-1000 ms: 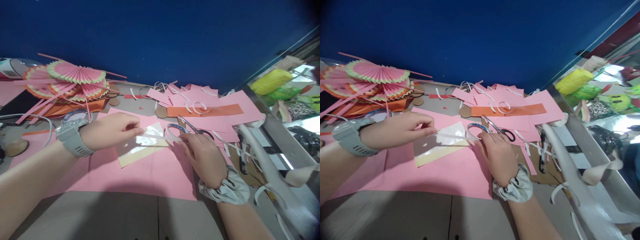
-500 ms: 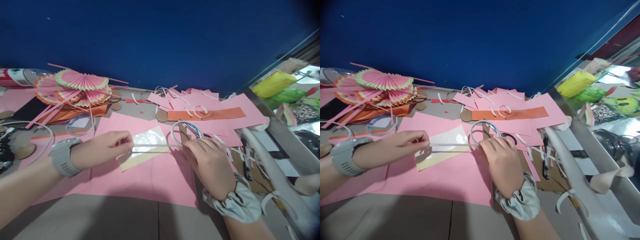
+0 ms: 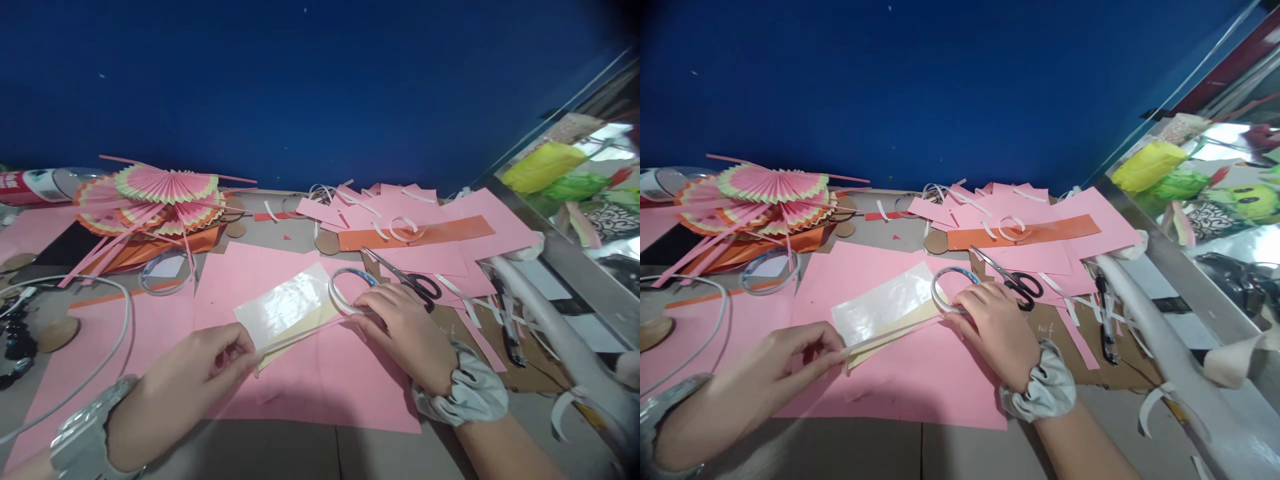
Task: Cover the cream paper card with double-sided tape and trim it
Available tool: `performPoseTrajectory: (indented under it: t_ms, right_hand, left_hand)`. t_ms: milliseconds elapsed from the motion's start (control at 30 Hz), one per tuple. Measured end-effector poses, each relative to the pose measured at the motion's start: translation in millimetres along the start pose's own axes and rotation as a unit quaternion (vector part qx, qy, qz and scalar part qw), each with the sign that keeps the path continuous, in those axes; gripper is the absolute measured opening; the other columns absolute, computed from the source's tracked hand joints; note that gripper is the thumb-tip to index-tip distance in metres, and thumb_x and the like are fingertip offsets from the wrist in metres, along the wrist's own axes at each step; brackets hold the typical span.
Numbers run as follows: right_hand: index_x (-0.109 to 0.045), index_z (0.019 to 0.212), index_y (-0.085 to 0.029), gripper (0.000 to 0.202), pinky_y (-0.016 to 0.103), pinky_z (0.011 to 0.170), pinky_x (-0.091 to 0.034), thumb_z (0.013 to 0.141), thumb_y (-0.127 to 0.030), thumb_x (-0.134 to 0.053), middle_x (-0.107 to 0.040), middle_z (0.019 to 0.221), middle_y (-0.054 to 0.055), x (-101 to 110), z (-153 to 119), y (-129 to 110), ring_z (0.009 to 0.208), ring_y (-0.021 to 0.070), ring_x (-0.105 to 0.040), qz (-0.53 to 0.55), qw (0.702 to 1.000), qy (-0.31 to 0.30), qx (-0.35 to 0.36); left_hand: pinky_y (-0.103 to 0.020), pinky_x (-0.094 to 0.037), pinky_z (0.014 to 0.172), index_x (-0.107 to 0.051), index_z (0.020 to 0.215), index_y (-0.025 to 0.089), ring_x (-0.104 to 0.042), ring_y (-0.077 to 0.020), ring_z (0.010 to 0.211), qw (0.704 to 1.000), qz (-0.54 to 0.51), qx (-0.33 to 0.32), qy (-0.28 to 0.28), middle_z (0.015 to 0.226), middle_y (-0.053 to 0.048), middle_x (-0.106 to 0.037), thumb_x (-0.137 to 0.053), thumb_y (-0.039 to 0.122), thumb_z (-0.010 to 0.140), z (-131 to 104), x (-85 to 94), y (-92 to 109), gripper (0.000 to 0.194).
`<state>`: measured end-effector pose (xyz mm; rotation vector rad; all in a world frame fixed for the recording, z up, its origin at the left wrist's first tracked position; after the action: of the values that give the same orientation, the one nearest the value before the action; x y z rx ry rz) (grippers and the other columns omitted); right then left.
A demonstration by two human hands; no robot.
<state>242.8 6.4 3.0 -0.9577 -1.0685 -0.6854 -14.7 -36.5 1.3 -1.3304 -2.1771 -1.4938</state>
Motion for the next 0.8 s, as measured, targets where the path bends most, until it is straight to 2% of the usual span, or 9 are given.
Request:
performPoseTrajectory:
  t_ms: [67, 133, 233, 267, 367, 467, 600, 733, 800]
  right_hand:
    - [-0.057, 0.096, -0.021, 0.028, 0.042, 0.090, -0.035, 0.083, -0.045, -0.059, -0.061, 0.100, 0.005, 1.5, -0.5, -6.2, 0.097, 0.0246, -0.051, 0.013, 1.000, 0.007, 0.009]
    - [-0.054, 0.109, -0.021, 0.034, 0.041, 0.093, -0.034, 0.085, -0.044, -0.058, -0.058, 0.111, 0.007, 1.3, -1.0, -22.0, 0.106, 0.0253, -0.047, 0.047, 0.998, -0.002, 0.034]
    - [-0.046, 0.123, -0.020, 0.036, 0.037, 0.097, -0.032, 0.091, -0.036, -0.050, -0.057, 0.118, 0.007, -4.0, 1.8, -55.4, 0.113, 0.0223, -0.045, 0.129, 0.987, -0.052, 0.083]
    - [-0.047, 0.122, -0.021, 0.034, 0.037, 0.096, -0.033, 0.092, -0.034, -0.049, -0.060, 0.115, 0.006, -7.4, 3.9, -66.3, 0.109, 0.0211, -0.048, 0.156, 0.979, -0.082, 0.102]
    - [-0.059, 0.097, -0.021, 0.018, 0.035, 0.087, -0.036, 0.095, -0.030, -0.043, -0.066, 0.092, 0.001, -17.0, 12.5, -84.6, 0.088, 0.0173, -0.055, 0.206, 0.959, -0.148, 0.124]
    - [-0.056, 0.081, -0.020, 0.023, 0.033, 0.081, -0.037, 0.095, -0.031, -0.042, -0.063, 0.080, -0.001, -21.8, 19.5, -83.7, 0.079, 0.0147, -0.054, 0.227, 0.955, -0.161, 0.104]
    - [-0.056, 0.087, -0.021, 0.015, 0.032, 0.081, -0.037, 0.093, -0.032, -0.048, -0.061, 0.085, 0.000, -22.7, 19.0, -75.9, 0.085, 0.0151, -0.053, 0.246, 0.957, -0.148, 0.049]
    - [-0.058, 0.083, -0.021, 0.020, 0.033, 0.083, -0.038, 0.094, -0.029, -0.044, -0.062, 0.083, 0.000, -24.0, 15.4, -77.8, 0.084, 0.0153, -0.054, 0.229, 0.959, -0.151, 0.066]
    - [-0.059, 0.092, -0.021, 0.018, 0.035, 0.087, -0.038, 0.094, -0.027, -0.043, -0.063, 0.092, 0.002, -23.5, 15.9, -76.7, 0.092, 0.0167, -0.054, 0.207, 0.970, -0.115, 0.058]
  left_hand:
    - [-0.024, -0.035, 0.057, -0.057, 0.078, 0.022, -0.052, -0.0152, 0.068, 0.999, -0.032, 0.006, -0.013, 0.074, 0.002, -0.062, -0.040, 0.048, 0.090, -3.6, -6.0, -2.3, 0.034]
    - [-0.024, -0.037, 0.058, -0.059, 0.078, 0.022, -0.052, -0.0154, 0.069, 0.997, -0.071, 0.009, -0.027, 0.076, 0.001, -0.062, -0.036, 0.049, 0.091, -7.5, -10.0, -1.3, 0.037]
    - [-0.024, -0.040, 0.063, -0.061, 0.077, 0.020, -0.053, -0.0153, 0.068, 0.990, -0.131, 0.016, -0.050, 0.070, 0.000, -0.057, -0.029, 0.050, 0.092, -11.8, -10.5, 4.2, 0.046]
    - [-0.025, -0.041, 0.064, -0.061, 0.075, 0.019, -0.053, -0.0151, 0.068, 0.988, -0.147, 0.020, -0.051, 0.069, 0.000, -0.056, -0.028, 0.049, 0.092, -12.3, -9.2, 5.8, 0.047]
    - [-0.025, -0.042, 0.066, -0.060, 0.074, 0.018, -0.052, -0.0148, 0.068, 0.980, -0.194, 0.027, -0.046, 0.070, 0.000, -0.057, -0.028, 0.048, 0.093, -11.4, -5.3, 7.4, 0.048]
    - [-0.025, -0.042, 0.068, -0.060, 0.078, 0.018, -0.053, -0.0154, 0.071, 0.969, -0.242, 0.017, -0.049, 0.077, -0.002, -0.064, -0.027, 0.048, 0.093, -9.3, -5.3, 4.2, 0.047]
    - [-0.027, -0.042, 0.074, -0.059, 0.077, 0.019, -0.056, -0.0167, 0.076, 0.976, -0.217, 0.006, -0.033, 0.078, -0.002, -0.065, -0.028, 0.049, 0.094, -10.9, -4.9, -3.0, 0.046]
    - [-0.028, -0.041, 0.076, -0.058, 0.076, 0.021, -0.058, -0.0172, 0.079, 0.983, -0.180, 0.002, -0.030, 0.079, 0.000, -0.064, -0.026, 0.050, 0.094, -15.6, -4.9, -4.2, 0.047]
    - [-0.027, -0.042, 0.075, -0.058, 0.077, 0.022, -0.057, -0.0166, 0.079, 0.985, -0.168, -0.002, -0.028, 0.079, 0.000, -0.063, -0.027, 0.049, 0.094, -17.0, -5.6, -0.6, 0.045]
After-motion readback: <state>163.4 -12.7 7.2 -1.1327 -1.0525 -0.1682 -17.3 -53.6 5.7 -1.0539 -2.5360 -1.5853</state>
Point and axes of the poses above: each hand's wrist, its own z-axis towards the middle knuckle, its own x-axis out of the back of the hand, y = z × x, the point moved 5 cm from there along z, towards the middle knuckle
